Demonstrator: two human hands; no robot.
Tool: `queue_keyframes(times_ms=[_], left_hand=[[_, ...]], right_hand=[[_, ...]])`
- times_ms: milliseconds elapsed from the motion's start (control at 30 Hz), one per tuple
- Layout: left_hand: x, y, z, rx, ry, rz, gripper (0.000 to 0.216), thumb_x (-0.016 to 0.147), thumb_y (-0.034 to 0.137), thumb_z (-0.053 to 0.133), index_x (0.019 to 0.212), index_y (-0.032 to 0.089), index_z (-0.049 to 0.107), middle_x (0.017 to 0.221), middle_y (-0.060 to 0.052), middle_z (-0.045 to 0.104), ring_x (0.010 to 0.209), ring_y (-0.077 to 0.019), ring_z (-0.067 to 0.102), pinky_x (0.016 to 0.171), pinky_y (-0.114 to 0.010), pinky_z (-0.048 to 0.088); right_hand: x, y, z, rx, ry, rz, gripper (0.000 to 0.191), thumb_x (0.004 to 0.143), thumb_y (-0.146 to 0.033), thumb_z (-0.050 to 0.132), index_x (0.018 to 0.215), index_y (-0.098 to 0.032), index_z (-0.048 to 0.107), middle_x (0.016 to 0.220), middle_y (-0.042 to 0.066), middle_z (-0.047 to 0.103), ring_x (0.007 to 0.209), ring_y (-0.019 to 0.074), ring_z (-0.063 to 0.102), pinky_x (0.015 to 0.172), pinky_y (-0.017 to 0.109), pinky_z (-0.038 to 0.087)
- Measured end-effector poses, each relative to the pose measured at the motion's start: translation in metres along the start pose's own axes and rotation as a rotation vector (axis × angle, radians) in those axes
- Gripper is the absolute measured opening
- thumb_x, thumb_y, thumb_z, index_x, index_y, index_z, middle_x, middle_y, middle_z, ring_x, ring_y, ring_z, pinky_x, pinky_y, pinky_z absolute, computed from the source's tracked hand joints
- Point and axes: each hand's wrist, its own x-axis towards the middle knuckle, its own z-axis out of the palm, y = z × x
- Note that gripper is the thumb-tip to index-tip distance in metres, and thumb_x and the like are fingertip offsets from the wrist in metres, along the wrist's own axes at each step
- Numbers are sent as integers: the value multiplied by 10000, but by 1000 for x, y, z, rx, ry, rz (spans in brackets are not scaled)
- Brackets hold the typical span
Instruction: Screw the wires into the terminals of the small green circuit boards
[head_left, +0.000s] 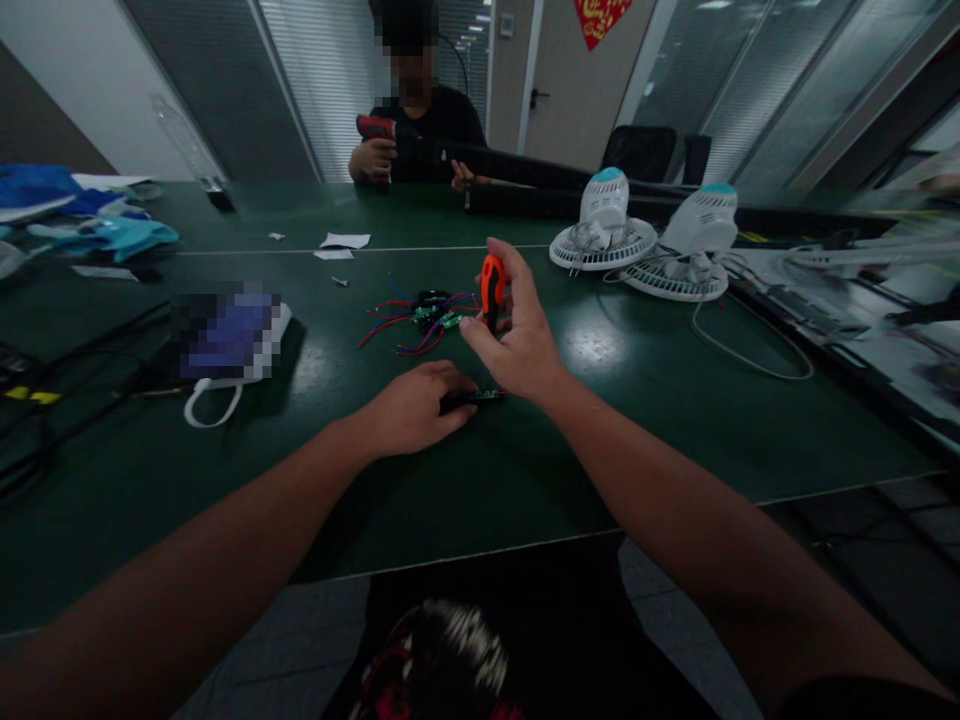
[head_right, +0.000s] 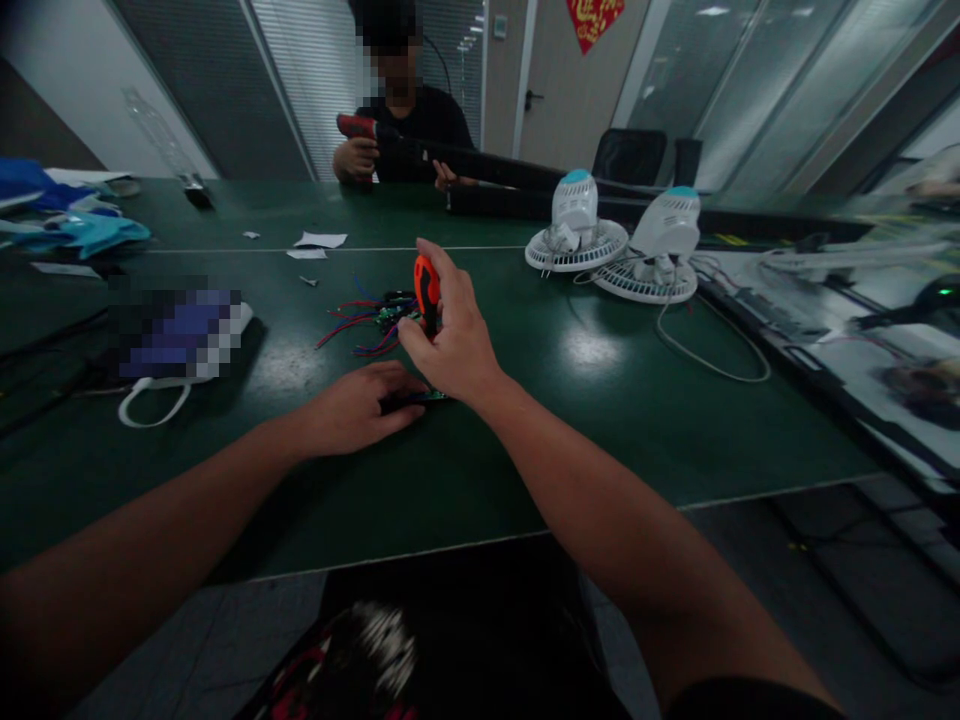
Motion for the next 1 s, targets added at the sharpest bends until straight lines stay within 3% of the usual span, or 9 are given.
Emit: queue_keyframes(times_ms=[267, 367, 567, 1000], left_hand=[[0, 0, 0, 12, -3, 4, 334, 895, 332, 519, 1128, 140, 663, 1071, -107, 668, 1013, -232, 623, 901, -364, 497], [0, 0, 0, 20, -4, 7, 339, 895, 331, 519, 1132, 137, 664, 1070, -109, 670, 1033, -236, 621, 916, -364, 496], [0, 0, 1, 23, 2, 4, 348, 895, 340, 521, 1133, 132, 666, 1086, -117, 674, 1040, -240, 623, 919, -369, 506], [0, 1, -1, 4, 4, -12, 351, 888, 326, 510, 1132, 129, 668, 1084, -122, 661, 1013, -231, 628, 929, -377, 502]], right_hand=[[2, 3, 0, -12, -40, -16, 763, 842, -191, 534, 1506, -270, 165, 1467, 122, 398, 1247, 299, 494, 852, 448, 575], [2, 0, -1, -13, -79, 23, 787, 857, -187, 516, 1519, -297, 104, 1398, 116, 459, 1150, 283, 554, 779, 421, 580], [0, -2, -3, 54, -132, 43, 798, 869, -190, 519, 1526, -270, 72, 1019, 44, 607, 838, 177, 616, 769, 379, 566], [2, 2, 0, 146, -150, 91, 826, 850, -193, 514, 1531, -261, 51, 906, 10, 613, 771, 162, 616, 788, 384, 557]])
